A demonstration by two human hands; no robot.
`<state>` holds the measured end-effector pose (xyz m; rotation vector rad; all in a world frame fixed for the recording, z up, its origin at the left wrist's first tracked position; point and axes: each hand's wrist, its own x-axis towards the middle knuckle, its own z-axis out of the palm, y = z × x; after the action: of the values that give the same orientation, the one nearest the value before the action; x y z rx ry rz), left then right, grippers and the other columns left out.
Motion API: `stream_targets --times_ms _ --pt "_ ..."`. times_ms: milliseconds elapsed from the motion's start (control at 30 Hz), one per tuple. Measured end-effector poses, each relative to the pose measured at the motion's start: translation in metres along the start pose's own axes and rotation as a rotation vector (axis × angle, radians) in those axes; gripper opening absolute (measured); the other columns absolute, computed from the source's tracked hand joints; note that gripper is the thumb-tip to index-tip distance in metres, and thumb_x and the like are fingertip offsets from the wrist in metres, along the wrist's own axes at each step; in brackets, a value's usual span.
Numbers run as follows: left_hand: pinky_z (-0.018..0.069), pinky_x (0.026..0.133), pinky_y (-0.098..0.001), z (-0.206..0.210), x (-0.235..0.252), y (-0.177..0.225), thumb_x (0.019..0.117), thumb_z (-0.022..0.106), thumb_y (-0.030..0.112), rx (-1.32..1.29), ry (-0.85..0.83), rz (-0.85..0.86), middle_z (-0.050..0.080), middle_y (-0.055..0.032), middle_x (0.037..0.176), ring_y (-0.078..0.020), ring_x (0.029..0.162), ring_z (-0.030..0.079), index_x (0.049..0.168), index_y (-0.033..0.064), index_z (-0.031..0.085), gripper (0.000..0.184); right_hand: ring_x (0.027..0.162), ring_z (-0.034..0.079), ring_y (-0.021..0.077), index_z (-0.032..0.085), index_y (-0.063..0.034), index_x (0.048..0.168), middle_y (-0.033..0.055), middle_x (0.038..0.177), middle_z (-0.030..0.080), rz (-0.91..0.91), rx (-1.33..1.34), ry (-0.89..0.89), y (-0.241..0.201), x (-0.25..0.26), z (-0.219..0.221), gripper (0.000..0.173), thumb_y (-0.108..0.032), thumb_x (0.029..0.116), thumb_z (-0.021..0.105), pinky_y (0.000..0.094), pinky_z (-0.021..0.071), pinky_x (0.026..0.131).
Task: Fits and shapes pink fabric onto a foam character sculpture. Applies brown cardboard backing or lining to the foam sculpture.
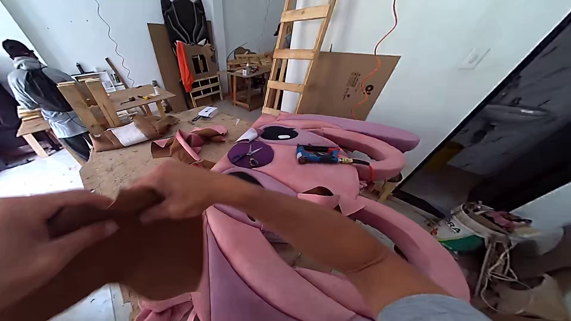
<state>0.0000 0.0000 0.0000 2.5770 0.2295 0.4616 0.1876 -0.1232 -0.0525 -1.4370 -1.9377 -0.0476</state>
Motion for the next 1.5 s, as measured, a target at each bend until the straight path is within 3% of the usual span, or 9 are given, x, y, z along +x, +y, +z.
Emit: stream_targets --times_ms 133,267,400,567,767,1000,1167,1267,1500 --pt "0.0523 0.057 -0.0547 0.001 0.022 -0.033 0.0893 0.062 0.034 0.377 0.230 0.538 0.067 -0.0007 0.082 -0.0224 0.069 0.066 0.091 0.0171 0.074 0.021 0.094 0.068 0.0221 0.071 -0.0008 0.097 0.0115 0.097 0.070 0.159 -0.353 0.100 -0.025 -0.035 -0.055 0.016 -0.008 0.0835 0.076 0.0432 0.0563 0.085" --pt "0.0527 0.060 -0.0423 0.066 -0.029 -0.014 0.0951 0.058 0.023 0.209 0.372 0.620 0.064 -0.0026 0.083 -0.0202 0.073 0.063 0.097 0.0139 0.076 0.020 0.104 0.067 0.0176 0.062 -0.0069 0.111 0.0041 0.108 0.070 0.278 -0.381 0.201 -0.055 -0.099 -0.037 0.036 -0.013 0.0782 0.076 0.0412 0.0574 0.090" --pt "0.0569 0.062 -0.0442 0.204 -0.109 -0.054 0.0909 0.063 0.011 0.118 0.079 0.494 0.066 -0.0056 0.085 -0.0248 0.076 0.067 0.104 0.0169 0.076 0.020 0.116 0.062 0.0267 0.074 -0.0169 0.116 0.0040 0.110 0.070 0.349 -0.588 -0.108 -0.055 -0.199 0.045 0.049 -0.012 0.0680 0.080 0.0519 0.0487 0.104" --pt "0.0601 0.072 -0.0445 0.282 -0.209 -0.085 0.0942 0.069 0.028 -0.220 -0.343 0.458 0.070 -0.0085 0.095 -0.0254 0.084 0.071 0.118 0.0165 0.074 0.027 0.154 0.027 0.0338 0.056 -0.0189 0.146 0.0106 0.163 0.037 0.912 -0.314 -0.702 -0.090 -0.292 0.070 0.067 -0.019 0.0823 0.079 0.0579 0.0376 0.116" --pt "0.0591 0.068 -0.0446 0.265 -0.086 -0.117 0.0968 0.055 0.030 -0.185 0.051 0.213 0.070 -0.0013 0.083 -0.0182 0.075 0.069 0.103 0.0135 0.076 0.028 0.134 0.054 0.0200 0.067 -0.0169 0.133 0.0010 0.144 0.059 0.848 -0.483 -0.210 -0.040 -0.267 -0.010 0.048 -0.032 0.0877 0.072 0.0460 0.0497 0.107" --pt "0.0418 0.097 -0.0639 0.341 0.054 -0.162 0.0984 0.037 0.051 0.220 0.160 0.023 0.066 -0.0144 0.125 -0.0394 0.117 0.058 0.124 0.0132 0.071 0.057 0.129 0.056 0.0398 0.064 -0.0086 0.134 0.0181 0.136 0.062 1.021 -0.620 -0.083 0.226 -0.260 -0.069 0.050 -0.014 0.0858 0.073 0.0624 0.0476 0.102" --pt "0.0434 0.090 -0.0564 0.340 0.051 -0.165 0.0965 0.039 0.043 0.222 0.201 -0.003 0.068 -0.0118 0.116 -0.0345 0.109 0.060 0.112 0.0143 0.076 0.049 0.120 0.059 0.0466 0.057 0.0033 0.134 0.0299 0.129 0.061 1.553 -0.405 0.313 0.366 -0.261 -0.070 0.086 -0.062 0.0810 0.075 0.0675 0.0480 0.096" --pt "0.0442 0.091 -0.0559 0.335 0.047 -0.163 0.0976 0.042 0.040 0.225 0.156 -0.002 0.068 -0.0142 0.117 -0.0364 0.110 0.060 0.112 0.0129 0.076 0.046 0.132 0.050 0.0470 0.053 0.0073 0.137 0.0305 0.147 0.046 1.620 -0.470 0.348 0.376 -0.245 -0.037 0.082 -0.049 0.0816 0.074 0.0649 0.0491 0.096" --pt "0.0438 0.093 -0.0595 0.338 0.054 -0.164 0.0971 0.040 0.040 0.179 0.184 0.012 0.069 -0.0153 0.114 -0.0389 0.109 0.061 0.104 0.0113 0.076 0.046 0.089 0.069 0.0369 0.075 -0.0034 0.098 0.0190 0.092 0.071 1.479 -0.329 0.333 0.330 -0.247 -0.043 0.027 -0.023 0.0789 0.076 0.0639 0.0533 0.074"
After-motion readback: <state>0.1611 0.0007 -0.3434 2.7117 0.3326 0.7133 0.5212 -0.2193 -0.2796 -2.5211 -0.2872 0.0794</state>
